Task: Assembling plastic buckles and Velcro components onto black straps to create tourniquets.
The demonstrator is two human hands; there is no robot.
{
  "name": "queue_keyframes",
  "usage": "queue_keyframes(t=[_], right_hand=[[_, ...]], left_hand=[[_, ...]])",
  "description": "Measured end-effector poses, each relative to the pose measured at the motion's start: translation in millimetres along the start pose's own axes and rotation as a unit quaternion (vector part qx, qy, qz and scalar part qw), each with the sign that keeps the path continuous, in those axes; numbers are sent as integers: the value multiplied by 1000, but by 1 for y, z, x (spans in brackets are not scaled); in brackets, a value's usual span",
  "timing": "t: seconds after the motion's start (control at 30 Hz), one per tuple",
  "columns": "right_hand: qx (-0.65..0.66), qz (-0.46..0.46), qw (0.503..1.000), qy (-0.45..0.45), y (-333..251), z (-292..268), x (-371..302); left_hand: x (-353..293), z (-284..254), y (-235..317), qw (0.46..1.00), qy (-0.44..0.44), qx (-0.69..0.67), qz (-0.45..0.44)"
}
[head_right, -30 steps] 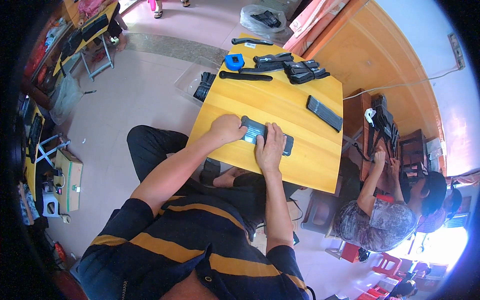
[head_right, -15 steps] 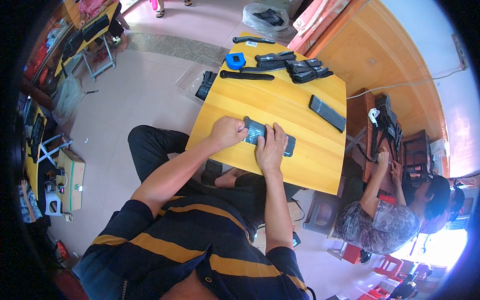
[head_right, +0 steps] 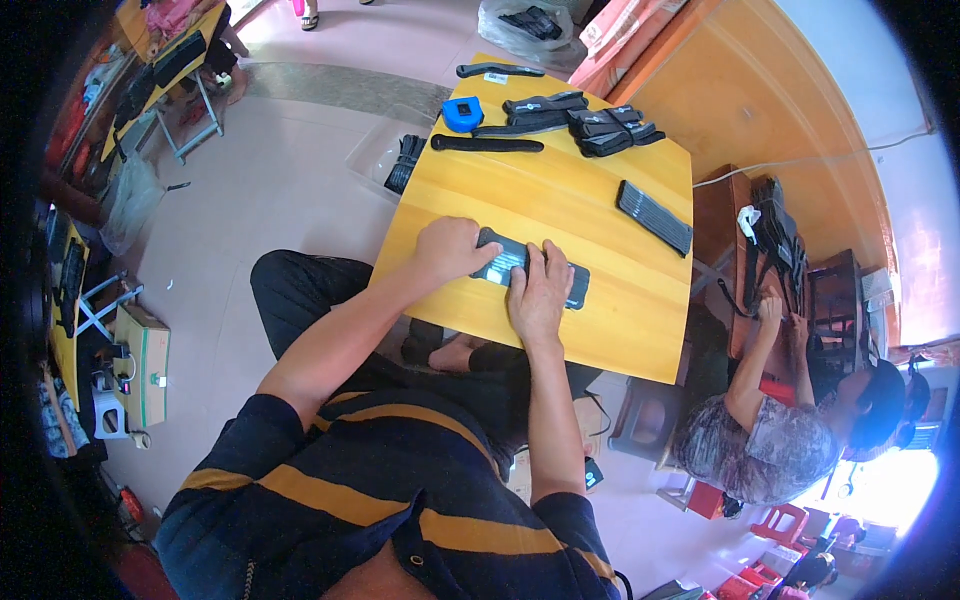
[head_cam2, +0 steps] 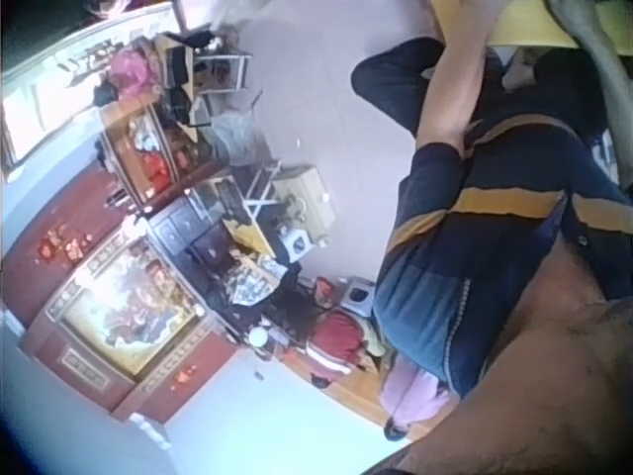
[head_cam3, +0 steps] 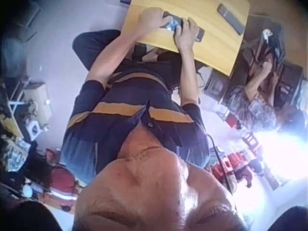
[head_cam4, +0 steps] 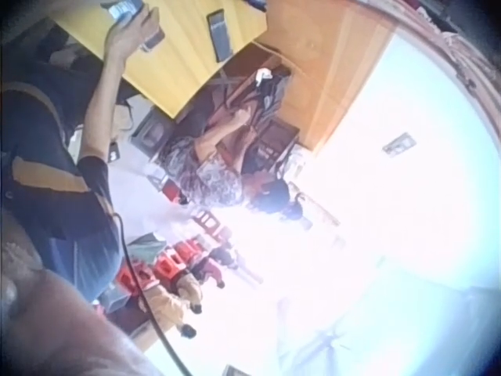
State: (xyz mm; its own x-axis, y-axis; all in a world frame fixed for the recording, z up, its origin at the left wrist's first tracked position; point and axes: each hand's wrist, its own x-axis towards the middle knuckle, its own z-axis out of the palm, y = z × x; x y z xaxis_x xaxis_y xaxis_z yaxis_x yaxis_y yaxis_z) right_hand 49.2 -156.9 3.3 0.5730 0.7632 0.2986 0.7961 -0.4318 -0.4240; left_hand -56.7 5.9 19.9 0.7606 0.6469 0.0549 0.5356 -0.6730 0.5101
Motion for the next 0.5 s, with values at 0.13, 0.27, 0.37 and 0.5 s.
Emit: queue_keyframes(t=[0.13, 0.27, 0.37, 0.5], right_hand=[[-5, -1, 1000, 4, 0, 1, -1], [-10, 2, 1000, -1, 0, 1, -1], [1, -10, 1000, 9, 1, 0, -1], [21, -9, 1000, 15, 0, -2, 0]], left_hand=[[12, 5, 0, 999, -40, 1, 12], [4, 7, 0, 995, -15, 5, 94], [-3, 7, -2, 990, 15, -12, 138], [-16, -2, 10, 972, 48, -24, 228]])
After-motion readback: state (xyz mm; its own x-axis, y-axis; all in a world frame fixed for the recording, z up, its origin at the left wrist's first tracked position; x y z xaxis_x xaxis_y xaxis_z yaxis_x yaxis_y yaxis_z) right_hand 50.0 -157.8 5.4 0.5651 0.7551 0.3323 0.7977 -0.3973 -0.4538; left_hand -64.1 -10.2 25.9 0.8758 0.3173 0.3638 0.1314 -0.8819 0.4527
